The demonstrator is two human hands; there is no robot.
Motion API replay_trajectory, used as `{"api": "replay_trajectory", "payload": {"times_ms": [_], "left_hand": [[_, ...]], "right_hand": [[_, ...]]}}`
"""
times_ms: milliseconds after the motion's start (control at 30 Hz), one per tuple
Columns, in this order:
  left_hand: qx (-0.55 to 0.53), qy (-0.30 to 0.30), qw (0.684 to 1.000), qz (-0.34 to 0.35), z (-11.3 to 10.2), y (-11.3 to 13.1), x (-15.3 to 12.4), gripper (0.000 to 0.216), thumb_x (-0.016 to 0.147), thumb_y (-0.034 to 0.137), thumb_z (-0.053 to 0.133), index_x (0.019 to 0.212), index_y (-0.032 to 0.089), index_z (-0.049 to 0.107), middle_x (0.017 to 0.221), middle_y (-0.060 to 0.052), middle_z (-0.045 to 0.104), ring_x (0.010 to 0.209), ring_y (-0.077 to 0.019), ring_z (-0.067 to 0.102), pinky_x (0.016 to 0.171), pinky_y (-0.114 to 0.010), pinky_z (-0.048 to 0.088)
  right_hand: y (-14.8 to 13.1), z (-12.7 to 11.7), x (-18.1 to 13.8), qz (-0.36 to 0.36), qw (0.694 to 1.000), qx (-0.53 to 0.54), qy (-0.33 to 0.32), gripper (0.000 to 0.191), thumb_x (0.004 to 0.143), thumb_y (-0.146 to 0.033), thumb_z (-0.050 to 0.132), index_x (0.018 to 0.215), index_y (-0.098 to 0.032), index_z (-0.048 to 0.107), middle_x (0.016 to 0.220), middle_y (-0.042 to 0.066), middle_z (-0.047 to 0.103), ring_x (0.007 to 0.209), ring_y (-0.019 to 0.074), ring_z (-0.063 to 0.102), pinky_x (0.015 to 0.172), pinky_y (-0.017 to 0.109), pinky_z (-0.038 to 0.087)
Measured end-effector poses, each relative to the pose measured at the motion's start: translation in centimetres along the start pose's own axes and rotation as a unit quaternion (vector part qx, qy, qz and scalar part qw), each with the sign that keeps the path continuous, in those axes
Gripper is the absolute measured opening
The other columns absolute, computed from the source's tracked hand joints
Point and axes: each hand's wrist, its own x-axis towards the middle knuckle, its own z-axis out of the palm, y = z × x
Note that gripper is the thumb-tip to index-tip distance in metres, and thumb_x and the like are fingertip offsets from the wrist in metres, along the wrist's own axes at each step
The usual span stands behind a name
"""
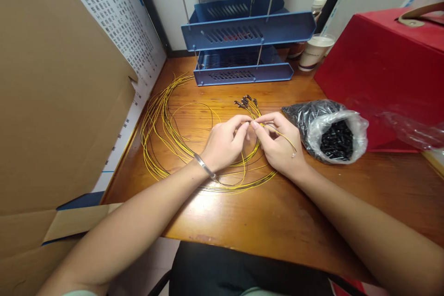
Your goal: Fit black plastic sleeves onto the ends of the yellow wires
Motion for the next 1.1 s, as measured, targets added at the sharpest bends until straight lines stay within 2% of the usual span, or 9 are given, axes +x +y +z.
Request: {"api": "replay_trajectory", "payload": {"times_ms": [167,400,567,700,967,1100], "left_hand": [[0.004,0.013,1.0,-0.012,0.03,0.04,0.03,0.024,0.1,0.025,0.048,0.111,0.017,0.068,0.077,0.001,0.073,0.071,-0.0124,0.067,0.074,-0.024,0.048],[-0.003,0.0,1.0,-0.001,0.02,-0.1,0.01,0.026,0.101,0.026,0.047,0.114,0.016,0.068,0.079,0.0,0.073,0.075,-0.0131,0.068,0.076,-0.024,0.049],[0.009,0.009,1.0,-0.008,0.07,-0.06,0.02,0.026,0.1,0.026,0.049,0.113,0.017,0.069,0.078,0.0,0.073,0.074,-0.0134,0.068,0.075,-0.025,0.049],[0.001,0.006,1.0,-0.004,0.06,-0.06,-0.02,0.025,0.1,0.026,0.049,0.113,0.017,0.069,0.079,0.0,0.074,0.074,-0.0132,0.069,0.074,-0.024,0.049],[0.012,-0.001,1.0,0.006,0.02,-0.03,-0.06,0.027,0.1,0.027,0.049,0.115,0.017,0.069,0.083,-0.001,0.076,0.077,-0.0141,0.069,0.074,-0.025,0.049],[0.012,-0.012,1.0,0.01,0.01,0.03,-0.09,0.026,0.1,0.027,0.049,0.114,0.017,0.069,0.084,-0.002,0.076,0.075,-0.014,0.068,0.073,-0.025,0.048]], "right_hand": [[0.07,0.03,-0.18,-0.001,0.999,0.017,0.027,0.014,0.093,-0.034,0.063,0.087,-0.021,0.06,0.053,-0.008,0.045,0.043,0.0082,0.041,0.046,0.026,0.03],[-0.01,0.05,-0.1,0.005,1.0,0.027,0.003,0.014,0.092,-0.032,0.064,0.085,-0.021,0.059,0.051,-0.008,0.046,0.042,0.0084,0.043,0.045,0.026,0.031],[-0.18,-0.02,-0.08,-0.001,1.0,0.003,0.014,0.012,0.092,-0.031,0.064,0.088,-0.02,0.062,0.058,-0.006,0.052,0.045,0.0081,0.045,0.045,0.026,0.032],[0.07,0.07,-0.03,-0.005,1.0,0.007,0.015,0.012,0.092,-0.032,0.064,0.087,-0.021,0.062,0.055,-0.007,0.049,0.044,0.0082,0.044,0.046,0.026,0.032],[0.13,0.03,-0.08,-0.005,1.0,-0.008,0.013,0.012,0.092,-0.03,0.064,0.086,-0.02,0.062,0.061,-0.005,0.054,0.047,0.0079,0.045,0.047,0.025,0.033],[0.2,0.08,0.0,-0.008,1.0,-0.014,0.014,0.011,0.091,-0.028,0.063,0.085,-0.02,0.061,0.058,-0.006,0.05,0.047,0.008,0.044,0.048,0.024,0.035]]}}
